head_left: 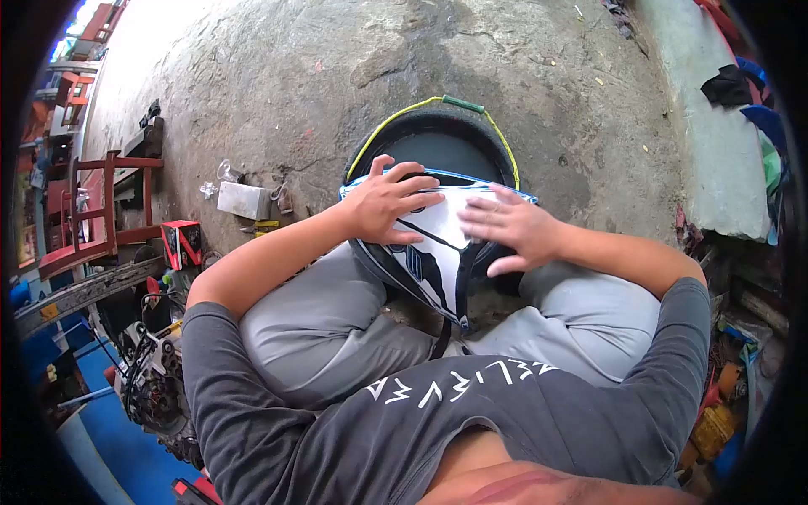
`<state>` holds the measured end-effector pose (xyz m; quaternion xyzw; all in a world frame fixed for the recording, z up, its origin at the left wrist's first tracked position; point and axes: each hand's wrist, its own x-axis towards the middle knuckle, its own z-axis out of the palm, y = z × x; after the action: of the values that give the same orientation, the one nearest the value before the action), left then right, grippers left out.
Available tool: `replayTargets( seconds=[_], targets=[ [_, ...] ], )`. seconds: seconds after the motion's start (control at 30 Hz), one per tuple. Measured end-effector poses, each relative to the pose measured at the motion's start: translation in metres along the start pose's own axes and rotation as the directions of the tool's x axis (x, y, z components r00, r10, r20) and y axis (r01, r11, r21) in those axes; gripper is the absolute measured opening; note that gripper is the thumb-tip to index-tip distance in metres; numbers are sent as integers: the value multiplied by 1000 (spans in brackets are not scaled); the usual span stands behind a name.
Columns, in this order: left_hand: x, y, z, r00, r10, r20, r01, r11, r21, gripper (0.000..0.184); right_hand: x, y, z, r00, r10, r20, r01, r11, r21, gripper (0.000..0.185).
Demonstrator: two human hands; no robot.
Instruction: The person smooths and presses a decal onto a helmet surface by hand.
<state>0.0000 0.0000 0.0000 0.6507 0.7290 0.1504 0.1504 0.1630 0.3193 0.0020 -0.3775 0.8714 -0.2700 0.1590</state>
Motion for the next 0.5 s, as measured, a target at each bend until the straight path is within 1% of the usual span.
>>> replayTargets(
  seconds=[0.07, 0.17, 0.3, 0.33, 0.43, 0.47, 0.5],
  targets=[
    [-1, 0, 4, 1000, -2, 6, 2, 1000, 8, 86, 4, -8, -2, 997, -63, 53, 63, 998, 15, 84],
    [-2, 9, 7, 1000, 3, -5, -3, 1000, -13, 85, -2, -8, -5, 981, 183, -57, -188, 977, -98, 83],
    [-2, 10, 3, 1000, -9, 11, 9, 1000, -2, 86, -5, -13, -7, 995, 88, -41, -92, 991, -102, 83],
    [-2, 10, 4, 1000, -9, 10, 9, 1000, -1, 86, -4, -16, -7, 1000, -7, 11, 8, 996, -92, 83],
    [-1, 8, 5, 1000, -1, 1, 1, 1000, 1, 86, -4, -9, -2, 998, 61, -24, -63, 994, -90, 84],
    [-1, 8, 5, 1000, 3, -3, -3, 1000, 1, 86, -3, -7, 0, 984, 159, -77, -167, 980, -110, 83],
    [-2, 9, 4, 1000, -3, 3, 3, 1000, -6, 86, -3, -6, 0, 980, 175, -96, -185, 977, -102, 83]
  ],
)
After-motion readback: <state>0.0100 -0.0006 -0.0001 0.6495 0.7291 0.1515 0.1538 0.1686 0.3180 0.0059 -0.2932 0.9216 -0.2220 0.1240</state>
